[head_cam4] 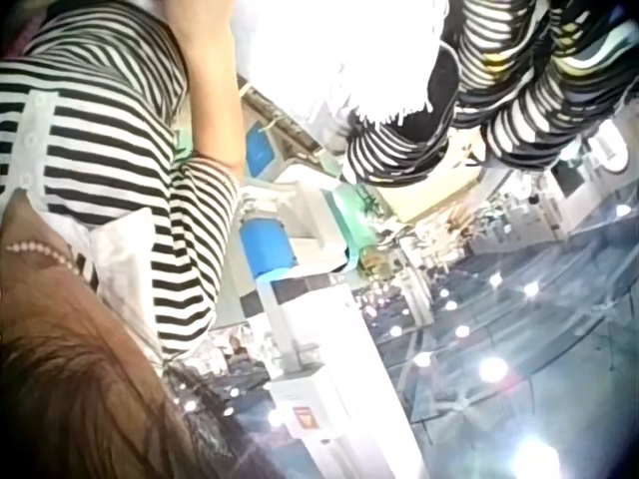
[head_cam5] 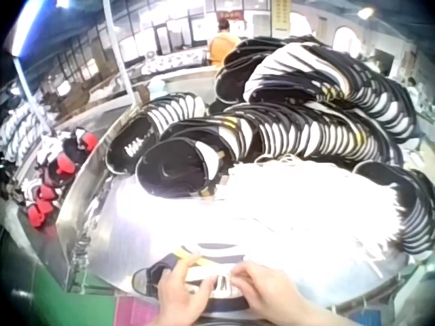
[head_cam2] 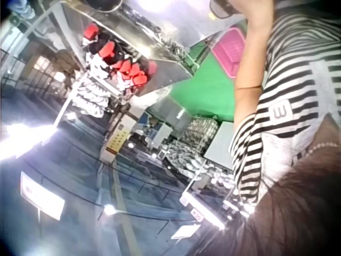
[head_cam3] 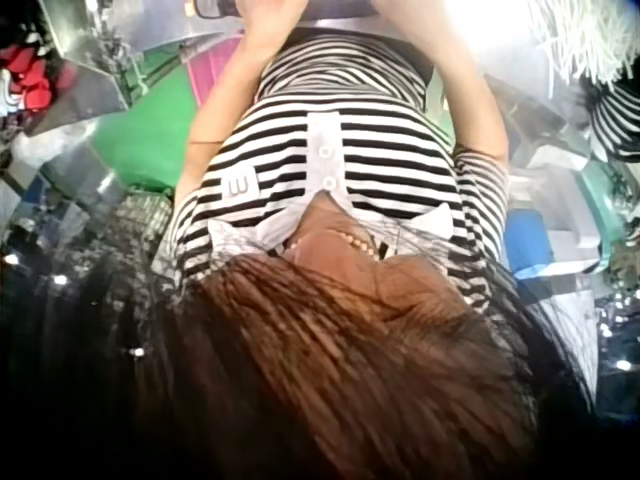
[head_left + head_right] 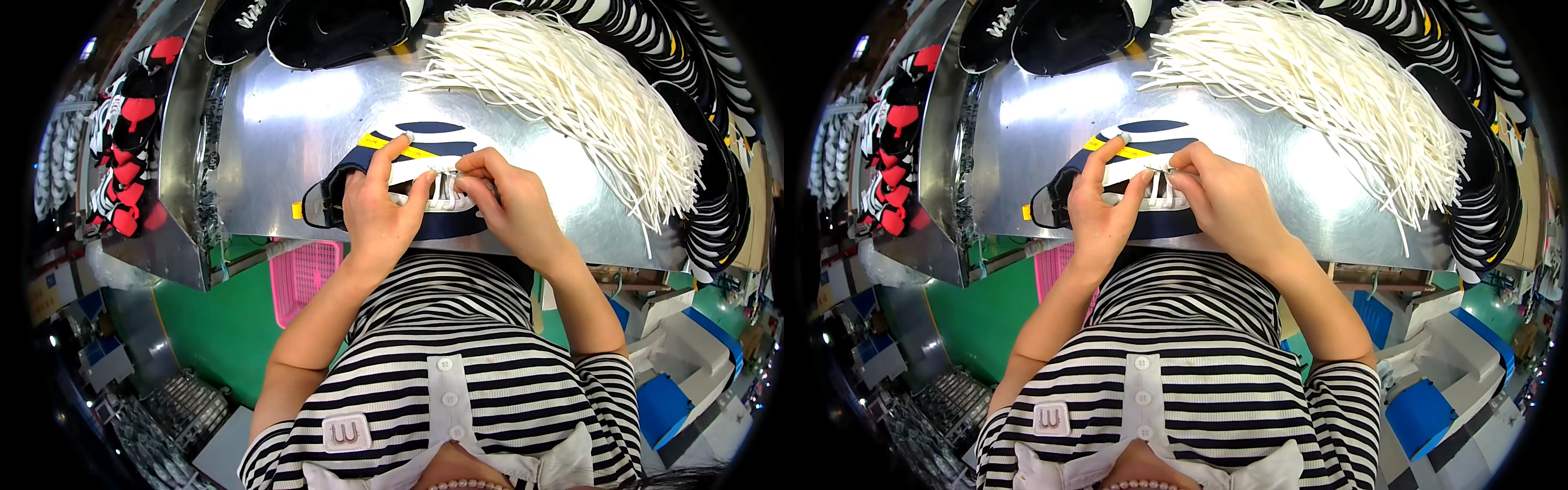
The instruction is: The person laces white cords through the eyelets of a blue and white shoe upper. The person handles several shoe uppers one at a time, threading the lace through multiple points on each upper before placing it back on the metal table.
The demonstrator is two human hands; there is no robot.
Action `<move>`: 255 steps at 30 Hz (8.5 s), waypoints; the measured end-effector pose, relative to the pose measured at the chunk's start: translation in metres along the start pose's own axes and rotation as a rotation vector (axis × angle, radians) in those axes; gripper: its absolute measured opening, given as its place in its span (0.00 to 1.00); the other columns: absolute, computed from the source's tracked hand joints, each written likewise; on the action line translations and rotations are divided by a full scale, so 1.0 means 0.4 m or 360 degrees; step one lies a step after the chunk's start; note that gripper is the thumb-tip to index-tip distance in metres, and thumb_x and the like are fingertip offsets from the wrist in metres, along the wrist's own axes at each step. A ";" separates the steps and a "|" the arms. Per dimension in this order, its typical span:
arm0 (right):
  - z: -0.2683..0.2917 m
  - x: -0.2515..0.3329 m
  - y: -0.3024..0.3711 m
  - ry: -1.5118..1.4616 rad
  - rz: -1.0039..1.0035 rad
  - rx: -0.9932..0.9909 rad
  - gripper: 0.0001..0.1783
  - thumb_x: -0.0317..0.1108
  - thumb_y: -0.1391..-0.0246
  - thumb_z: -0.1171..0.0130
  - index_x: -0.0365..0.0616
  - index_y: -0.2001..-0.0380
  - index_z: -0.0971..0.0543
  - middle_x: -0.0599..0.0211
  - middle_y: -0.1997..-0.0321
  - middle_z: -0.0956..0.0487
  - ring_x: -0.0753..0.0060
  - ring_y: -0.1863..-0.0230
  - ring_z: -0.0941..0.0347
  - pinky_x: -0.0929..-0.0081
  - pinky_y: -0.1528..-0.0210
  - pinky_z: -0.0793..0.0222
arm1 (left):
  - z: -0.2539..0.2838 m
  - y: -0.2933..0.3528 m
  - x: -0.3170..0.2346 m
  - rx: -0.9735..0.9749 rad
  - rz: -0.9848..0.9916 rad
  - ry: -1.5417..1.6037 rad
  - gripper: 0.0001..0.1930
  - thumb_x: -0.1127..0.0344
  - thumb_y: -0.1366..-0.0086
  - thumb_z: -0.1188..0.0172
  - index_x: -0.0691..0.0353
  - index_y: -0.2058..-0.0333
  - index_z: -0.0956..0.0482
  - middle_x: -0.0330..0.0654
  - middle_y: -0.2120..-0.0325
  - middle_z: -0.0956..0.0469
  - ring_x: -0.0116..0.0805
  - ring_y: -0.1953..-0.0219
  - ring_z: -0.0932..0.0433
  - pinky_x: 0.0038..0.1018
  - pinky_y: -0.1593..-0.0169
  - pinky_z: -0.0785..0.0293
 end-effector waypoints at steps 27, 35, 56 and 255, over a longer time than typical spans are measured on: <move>0.022 -0.034 -0.041 0.0207 -0.0109 0.0010 0.15 0.31 0.47 0.35 0.44 0.56 0.22 0.64 0.76 0.20 0.67 0.77 0.22 0.73 0.73 0.29 | -0.020 -0.031 -0.002 0.0423 0.0312 0.0683 0.26 0.70 0.43 0.33 0.66 0.46 0.29 0.49 0.54 0.21 0.37 0.52 0.21 0.29 0.48 0.27; 0.000 -0.073 -0.029 0.0009 -0.0133 -0.0348 0.09 0.31 0.48 0.35 0.46 0.62 0.19 0.67 0.74 0.19 0.74 0.80 0.24 0.79 0.76 0.31 | -0.025 -0.015 0.003 0.0068 0.0009 0.0263 0.32 0.77 0.41 0.35 0.66 0.39 0.38 0.48 0.49 0.27 0.32 0.50 0.25 0.27 0.47 0.27; -0.004 0.066 0.030 -0.0141 0.0730 -0.0196 0.13 0.23 0.59 0.36 0.52 0.68 0.18 0.74 0.79 0.26 0.72 0.82 0.29 0.73 0.81 0.37 | -0.041 -0.035 -0.015 0.0650 0.0579 0.0923 0.19 0.68 0.29 0.46 0.67 0.43 0.34 0.44 0.64 0.21 0.26 0.67 0.21 0.24 0.60 0.24; 0.064 -0.078 -0.361 0.0940 0.0277 -0.0422 0.08 0.30 0.49 0.37 0.48 0.63 0.19 0.66 0.64 0.23 0.55 0.70 0.23 0.64 0.69 0.28 | 0.215 -0.600 0.432 -0.0073 -0.0094 -0.0011 0.22 0.55 0.37 0.36 0.64 0.50 0.21 0.46 0.64 0.22 0.37 0.63 0.22 0.29 0.57 0.27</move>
Point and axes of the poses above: each hand's wrist, its own y-axis away from the middle knuckle, its own z-axis out of the back of the hand, x = y × z, the point moved 7 cm from there along -y, towards the middle knuckle
